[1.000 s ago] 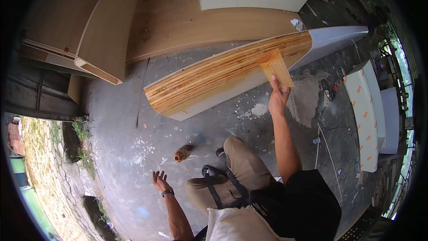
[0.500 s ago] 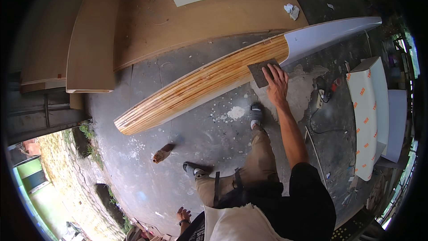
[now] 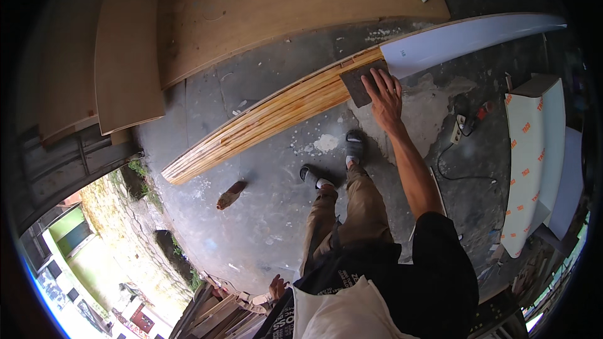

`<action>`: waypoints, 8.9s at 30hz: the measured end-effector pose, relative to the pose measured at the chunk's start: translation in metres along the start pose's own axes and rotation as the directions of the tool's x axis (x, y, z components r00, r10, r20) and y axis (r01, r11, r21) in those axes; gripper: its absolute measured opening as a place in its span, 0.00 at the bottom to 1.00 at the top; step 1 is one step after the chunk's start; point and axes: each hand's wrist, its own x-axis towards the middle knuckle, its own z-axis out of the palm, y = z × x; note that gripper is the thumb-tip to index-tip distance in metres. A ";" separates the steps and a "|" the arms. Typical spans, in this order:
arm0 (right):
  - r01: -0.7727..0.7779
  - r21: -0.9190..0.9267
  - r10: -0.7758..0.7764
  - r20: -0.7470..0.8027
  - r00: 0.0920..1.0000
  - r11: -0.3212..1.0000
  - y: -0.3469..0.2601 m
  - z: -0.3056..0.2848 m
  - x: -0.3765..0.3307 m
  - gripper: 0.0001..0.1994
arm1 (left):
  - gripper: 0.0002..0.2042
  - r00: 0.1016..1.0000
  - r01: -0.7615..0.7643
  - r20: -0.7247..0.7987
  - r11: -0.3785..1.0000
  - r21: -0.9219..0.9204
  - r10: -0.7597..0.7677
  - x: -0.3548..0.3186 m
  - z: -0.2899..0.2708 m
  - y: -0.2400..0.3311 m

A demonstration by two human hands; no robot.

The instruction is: The person pours a brown liquid finish from a plastic bottle onto a small wooden block and then uses the block to spread the finish over the surface of a large, curved wooden object. The person kneels on the floor while working on the object.

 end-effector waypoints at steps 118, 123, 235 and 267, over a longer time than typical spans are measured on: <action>-0.130 0.029 0.131 -0.048 0.990 0.991 -0.015 0.035 -0.069 0.33 | 0.43 0.940 0.013 0.338 0.996 0.088 -0.042 0.132 0.092 0.082; -0.110 0.032 0.114 -0.173 0.978 0.993 0.002 0.031 -0.027 0.37 | 0.43 0.925 0.022 0.376 0.996 0.083 -0.052 0.143 0.089 0.074; -0.115 0.116 0.147 -0.315 0.938 0.987 0.027 0.101 -0.087 0.35 | 0.31 0.956 0.079 0.262 0.975 0.206 -0.132 0.144 0.140 0.146; -0.015 -0.026 0.013 -0.094 0.995 1.000 -0.006 0.016 -0.017 0.26 | 0.37 0.947 0.074 0.307 0.994 0.086 -0.097 0.165 0.156 0.123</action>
